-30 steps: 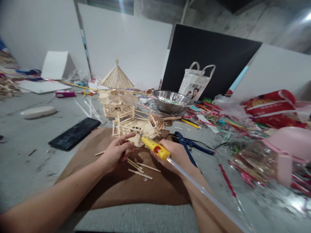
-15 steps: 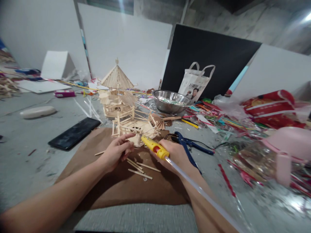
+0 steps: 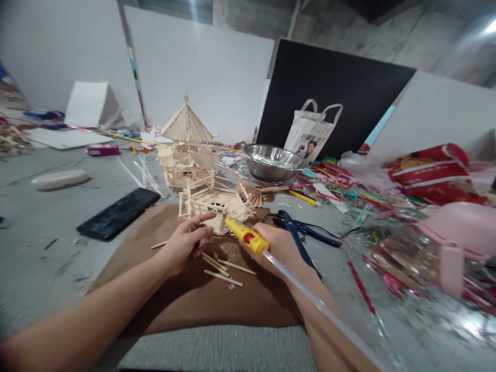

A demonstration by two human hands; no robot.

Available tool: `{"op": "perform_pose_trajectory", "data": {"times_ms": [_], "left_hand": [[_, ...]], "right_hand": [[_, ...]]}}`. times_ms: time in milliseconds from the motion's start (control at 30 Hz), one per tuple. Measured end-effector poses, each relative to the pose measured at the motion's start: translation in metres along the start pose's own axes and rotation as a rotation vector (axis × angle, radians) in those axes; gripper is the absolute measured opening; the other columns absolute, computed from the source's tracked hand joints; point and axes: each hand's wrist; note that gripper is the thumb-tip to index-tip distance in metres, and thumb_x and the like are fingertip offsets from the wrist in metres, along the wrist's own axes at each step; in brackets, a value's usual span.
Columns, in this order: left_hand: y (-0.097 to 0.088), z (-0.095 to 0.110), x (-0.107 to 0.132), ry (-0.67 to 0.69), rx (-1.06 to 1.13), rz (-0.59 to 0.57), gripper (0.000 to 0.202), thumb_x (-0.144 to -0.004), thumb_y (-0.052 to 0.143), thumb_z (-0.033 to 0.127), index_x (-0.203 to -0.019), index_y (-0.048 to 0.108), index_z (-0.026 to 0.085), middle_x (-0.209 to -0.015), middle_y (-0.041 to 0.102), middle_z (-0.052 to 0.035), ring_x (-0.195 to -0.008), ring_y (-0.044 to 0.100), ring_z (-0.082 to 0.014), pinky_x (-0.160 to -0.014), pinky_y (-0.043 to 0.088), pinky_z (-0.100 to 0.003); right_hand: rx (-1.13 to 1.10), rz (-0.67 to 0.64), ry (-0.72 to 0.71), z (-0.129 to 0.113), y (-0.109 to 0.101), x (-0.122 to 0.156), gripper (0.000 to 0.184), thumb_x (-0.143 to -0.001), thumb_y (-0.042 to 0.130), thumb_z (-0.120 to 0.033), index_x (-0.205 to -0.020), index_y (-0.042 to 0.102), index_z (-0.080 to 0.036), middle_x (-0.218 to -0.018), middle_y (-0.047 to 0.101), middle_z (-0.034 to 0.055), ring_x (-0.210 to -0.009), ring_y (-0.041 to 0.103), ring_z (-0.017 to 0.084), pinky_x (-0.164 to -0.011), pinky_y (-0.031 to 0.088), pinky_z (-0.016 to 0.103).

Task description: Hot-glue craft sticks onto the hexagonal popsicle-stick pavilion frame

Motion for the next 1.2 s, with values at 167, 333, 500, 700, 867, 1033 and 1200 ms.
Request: {"op": "perform_pose_trajectory", "data": {"times_ms": [167, 333, 500, 700, 867, 1033, 1200], "left_hand": [[-0.0003, -0.0001, 0.0001, -0.002, -0.005, 0.002, 0.048, -0.066, 0.055, 0.027, -0.111, 0.043, 0.013, -0.050, 0.047, 0.0059, -0.031, 0.029, -0.0021, -0.031, 0.022, -0.014], [-0.0012, -0.0014, -0.0007, 0.011, -0.006, -0.002, 0.047, -0.067, 0.055, 0.028, -0.110, 0.044, 0.014, -0.051, 0.048, 0.0050, -0.032, 0.028, -0.0019, -0.031, 0.022, -0.014], [-0.0011, -0.0010, -0.0003, 0.005, -0.006, -0.007, 0.048, -0.066, 0.056, 0.027, -0.110, 0.043, 0.013, -0.051, 0.048, 0.0052, -0.032, 0.029, -0.0018, -0.031, 0.022, -0.014], [0.0000, 0.0003, 0.0000, -0.001, 0.002, 0.002, 0.046, -0.066, 0.056, 0.028, -0.109, 0.044, 0.013, -0.050, 0.048, 0.0052, -0.031, 0.029, -0.0015, -0.031, 0.022, -0.014], [-0.0008, -0.0012, -0.0005, 0.002, 0.003, -0.003, 0.047, -0.066, 0.056, 0.028, -0.109, 0.044, 0.014, -0.051, 0.048, 0.0057, -0.032, 0.029, -0.0017, -0.031, 0.022, -0.014], [-0.0009, -0.0018, -0.0002, 0.007, 0.010, -0.009, 0.047, -0.066, 0.055, 0.027, -0.110, 0.043, 0.014, -0.051, 0.048, 0.0054, -0.032, 0.028, -0.0021, -0.031, 0.022, -0.014], [-0.0005, -0.0014, -0.0004, -0.001, 0.010, 0.000, 0.049, -0.065, 0.056, 0.027, -0.111, 0.044, 0.014, -0.050, 0.048, 0.0058, -0.032, 0.029, -0.0022, -0.031, 0.022, -0.014]], "right_hand": [[0.021, -0.023, 0.009, 0.0003, -0.0039, 0.0000, 0.027, -0.075, 0.042, -0.043, -0.068, 0.050, -0.018, -0.063, 0.056, 0.0022, -0.054, 0.049, 0.011, -0.050, 0.033, 0.021], [0.009, -0.004, 0.000, 0.0049, -0.0072, 0.0005, 0.026, -0.075, 0.045, -0.042, -0.066, 0.048, -0.018, -0.061, 0.056, 0.0022, -0.050, 0.048, 0.011, -0.048, 0.032, 0.022], [-0.033, 0.016, -0.022, 0.0061, -0.0059, 0.0004, 0.023, -0.074, 0.046, -0.040, -0.067, 0.048, -0.018, -0.062, 0.056, 0.0026, -0.053, 0.049, 0.012, -0.051, 0.034, 0.023], [-0.032, 0.011, 0.008, 0.0050, -0.0022, 0.0001, 0.023, -0.074, 0.046, -0.041, -0.069, 0.050, -0.019, -0.062, 0.056, 0.0016, -0.052, 0.049, 0.012, -0.050, 0.034, 0.023], [-0.050, -0.019, -0.003, 0.0061, -0.0042, -0.0007, 0.023, -0.073, 0.047, -0.042, -0.066, 0.049, -0.019, -0.062, 0.056, 0.0017, -0.053, 0.050, 0.012, -0.050, 0.034, 0.022], [-0.054, 0.022, -0.029, 0.0036, -0.0048, -0.0002, 0.022, -0.074, 0.046, -0.040, -0.068, 0.050, -0.019, -0.063, 0.056, 0.0018, -0.054, 0.050, 0.012, -0.051, 0.035, 0.022], [-0.049, 0.068, -0.025, 0.0001, 0.0007, -0.0003, 0.023, -0.074, 0.045, -0.040, -0.072, 0.052, -0.018, -0.067, 0.059, 0.0036, -0.058, 0.052, 0.012, -0.053, 0.036, 0.022]]}}
Point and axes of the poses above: each hand's wrist, its own x-axis away from the middle knuckle, its own y-axis out of the palm, z = x × y
